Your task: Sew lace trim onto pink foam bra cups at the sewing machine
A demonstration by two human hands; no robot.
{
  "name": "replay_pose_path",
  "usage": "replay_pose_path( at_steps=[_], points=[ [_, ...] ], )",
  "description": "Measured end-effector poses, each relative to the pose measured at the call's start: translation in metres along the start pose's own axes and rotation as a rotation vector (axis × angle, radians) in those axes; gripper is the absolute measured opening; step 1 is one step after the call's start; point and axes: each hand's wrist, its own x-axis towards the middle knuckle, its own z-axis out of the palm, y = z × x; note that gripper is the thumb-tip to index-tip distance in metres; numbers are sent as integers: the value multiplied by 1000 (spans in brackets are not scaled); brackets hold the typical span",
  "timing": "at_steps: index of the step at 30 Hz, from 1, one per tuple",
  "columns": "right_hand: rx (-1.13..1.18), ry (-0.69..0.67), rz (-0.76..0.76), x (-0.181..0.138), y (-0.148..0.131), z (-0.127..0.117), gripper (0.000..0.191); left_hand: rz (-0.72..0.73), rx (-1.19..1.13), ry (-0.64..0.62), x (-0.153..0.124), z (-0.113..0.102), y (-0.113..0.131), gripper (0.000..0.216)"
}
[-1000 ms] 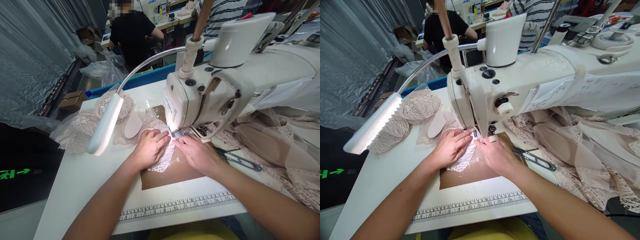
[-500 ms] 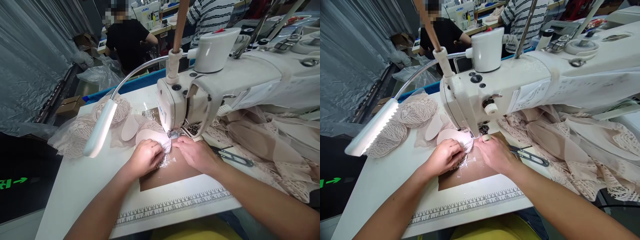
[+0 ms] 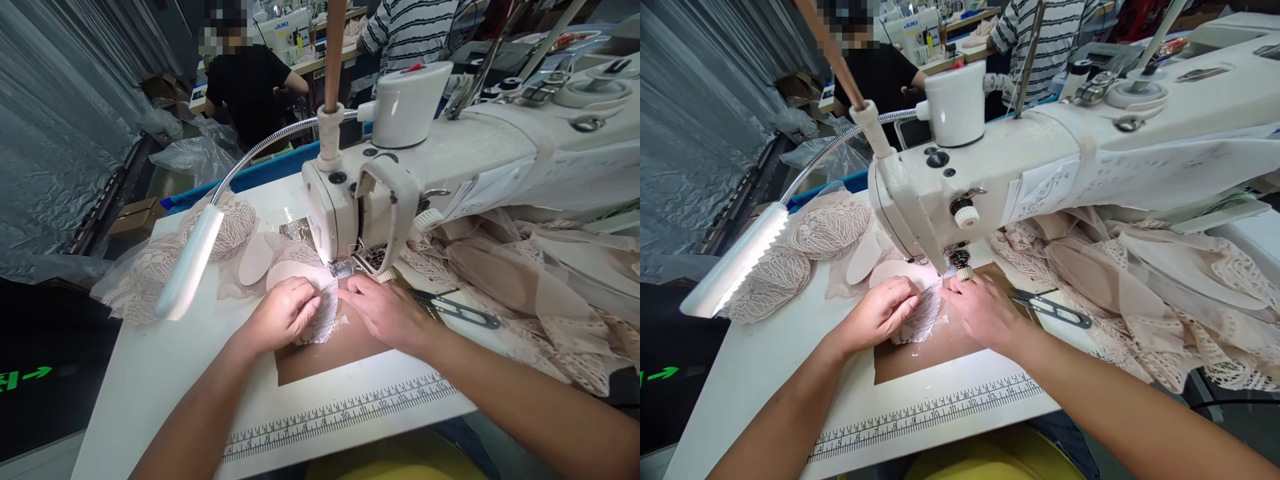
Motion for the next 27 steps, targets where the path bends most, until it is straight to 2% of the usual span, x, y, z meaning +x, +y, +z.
replay_pose_path(
  at_steps=[3, 6, 11, 18, 23, 27],
  points=[
    [-31, -10, -6, -2, 0, 1, 30, 166, 66, 60, 1, 7, -2, 24],
    [-70, -26, -18, -4, 1, 3, 32, 263, 207, 24, 1, 17, -9, 34],
    [-158, -40, -4, -6, 0, 4, 37, 275, 323, 24, -4, 24, -16, 38],
    [-192, 30, 4, -3, -1, 6, 37, 225, 340, 42, -4, 25, -14, 39],
    [-223, 16, 80, 4, -2, 4, 36, 177, 354, 44, -2, 25, -11, 42],
    [-183, 24, 62, 3, 1, 2, 38, 166, 315, 58, -3, 23, -11, 41]
  ],
)
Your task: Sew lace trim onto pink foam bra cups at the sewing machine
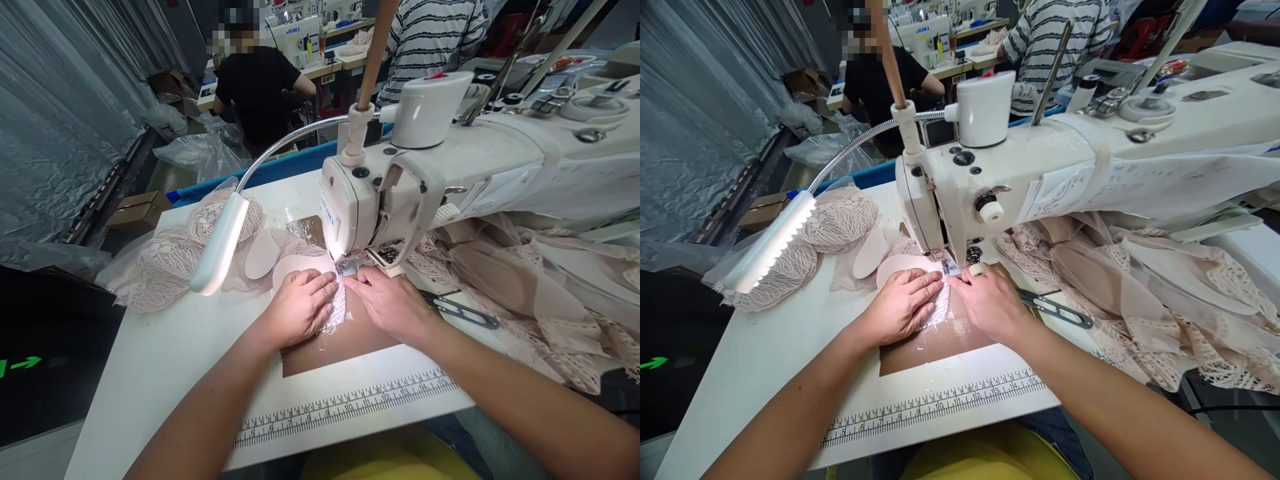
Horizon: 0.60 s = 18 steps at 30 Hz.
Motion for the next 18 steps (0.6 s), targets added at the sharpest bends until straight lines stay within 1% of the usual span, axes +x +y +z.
replay_pose_path(
  at_steps=[5, 9, 15, 18],
  points=[
    [166, -26, -139, -8, 8, 2, 40, 21, -83, 12, -2, -5, -2, 36],
    [245, -35, -248, -11, 11, 3, 40, 51, -146, 11, -3, -9, -4, 31],
    [265, -18, -293, -11, 12, 3, 37, 66, -184, -82, -4, -12, -5, 30],
    [284, -19, -342, -12, 13, 2, 37, 74, -215, -125, -4, -13, -4, 29]
  ],
)
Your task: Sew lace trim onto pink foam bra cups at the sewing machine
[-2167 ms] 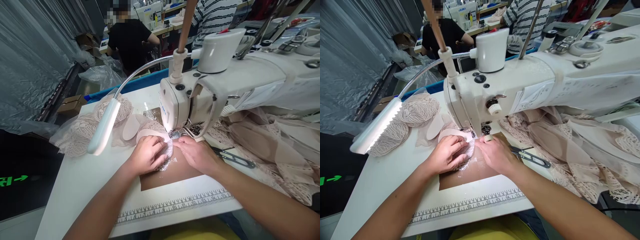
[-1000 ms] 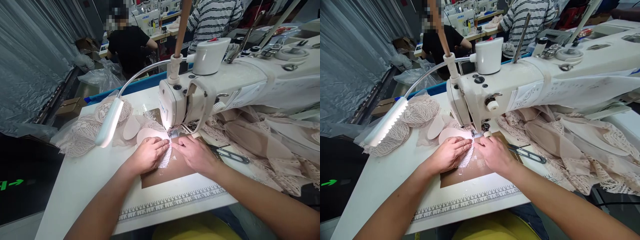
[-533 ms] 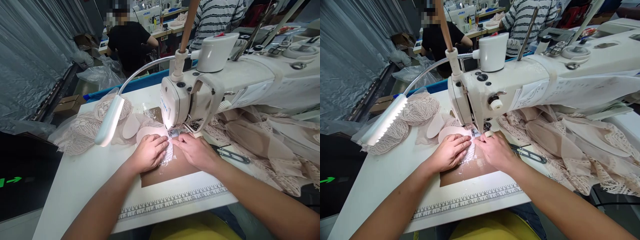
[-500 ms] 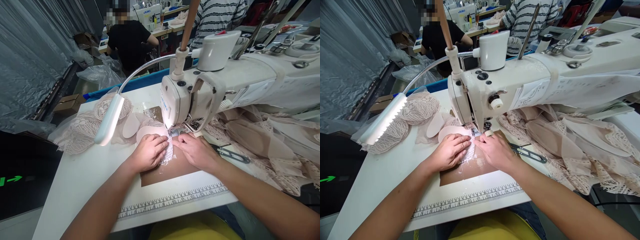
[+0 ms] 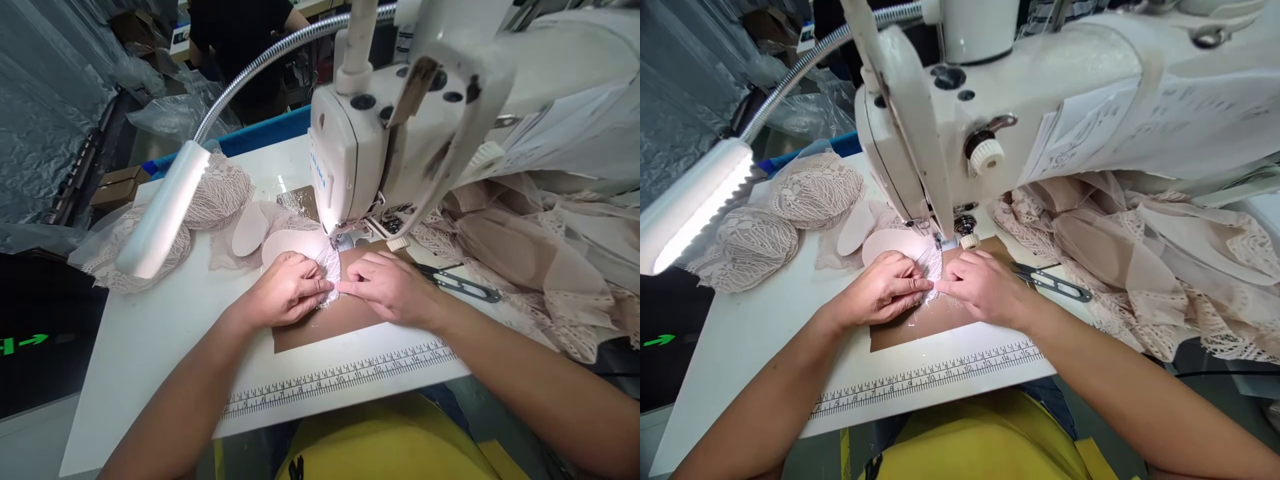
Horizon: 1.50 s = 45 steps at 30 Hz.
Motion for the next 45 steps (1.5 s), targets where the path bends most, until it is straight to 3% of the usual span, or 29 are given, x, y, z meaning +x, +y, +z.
replay_pose_path(
  at_steps=[14, 20, 25, 29, 32, 38, 45],
  points=[
    [36, 24, -105, -2, 0, -1, 32, 53, 40, -41, 1, -1, 1, 29],
    [68, 95, -34, -2, 0, 0, 29, 39, 43, -35, -1, 1, 0, 29],
    [-84, 64, 21, 1, -4, 1, 30, 29, -5, -24, -1, -2, 2, 29],
    [-132, 60, 19, 2, -7, 0, 29, 11, -16, 64, 4, -3, 5, 29],
    [-97, 80, 22, 1, -6, 2, 29, -37, 78, 108, 12, 0, 4, 32],
    [-61, 77, 26, -2, -3, 6, 28, -82, 316, 23, 18, 10, 0, 38],
    [-88, 74, 65, 1, -4, 5, 26, -88, 358, -16, 17, 10, 0, 41]
  ],
)
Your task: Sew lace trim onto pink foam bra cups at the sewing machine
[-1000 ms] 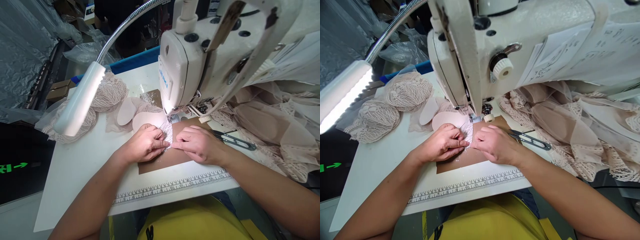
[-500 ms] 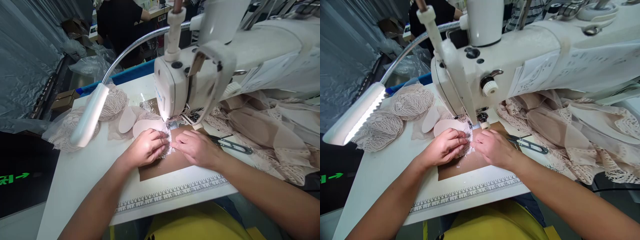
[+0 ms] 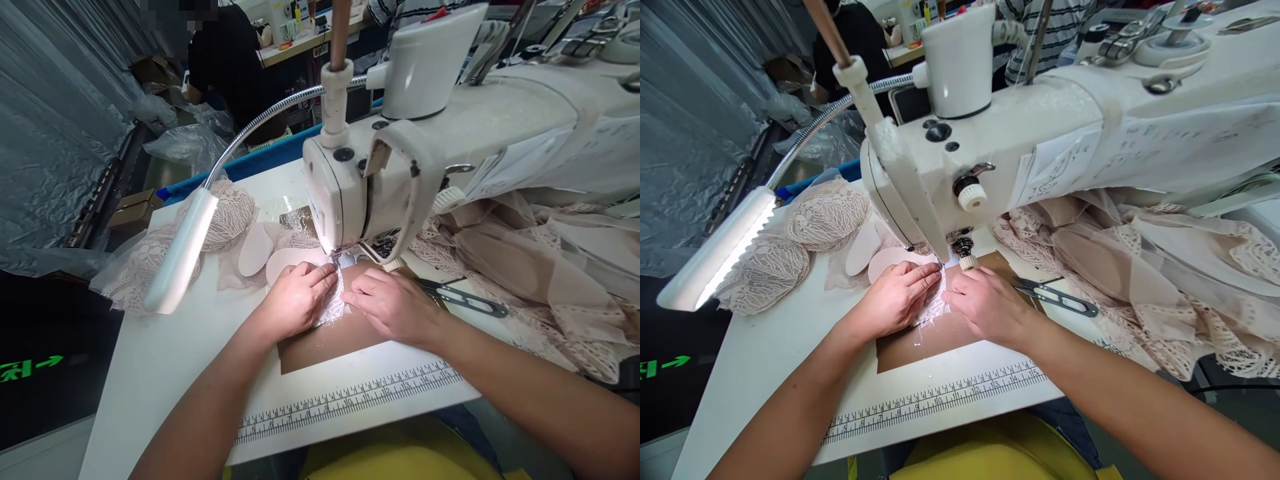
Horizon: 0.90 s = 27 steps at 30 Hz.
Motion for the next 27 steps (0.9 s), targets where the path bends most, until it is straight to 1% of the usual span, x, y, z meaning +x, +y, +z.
replay_pose_path(
  at_steps=[6, 9, 13, 17, 21, 25, 27],
  points=[
    [-72, -5, 86, 6, -1, 2, 30, -28, -36, 15, 4, 4, -3, 41],
    [-98, 24, 104, 8, -1, 2, 30, -35, -36, 32, 3, 3, -5, 41],
    [-108, 74, 103, 7, 1, 0, 29, 3, -63, 25, -1, 1, -5, 41],
    [-45, 105, 113, 3, 4, -1, 30, 45, -91, 16, -4, -1, -5, 38],
    [30, 81, 109, -2, 3, -2, 31, 50, -90, 14, -4, 0, -5, 36],
    [60, -10, 62, -3, 0, -4, 34, 39, -77, -1, -5, -1, -5, 36],
    [49, -29, 35, -3, -1, -4, 34, 31, -72, -11, -5, -1, -5, 37]
  ],
)
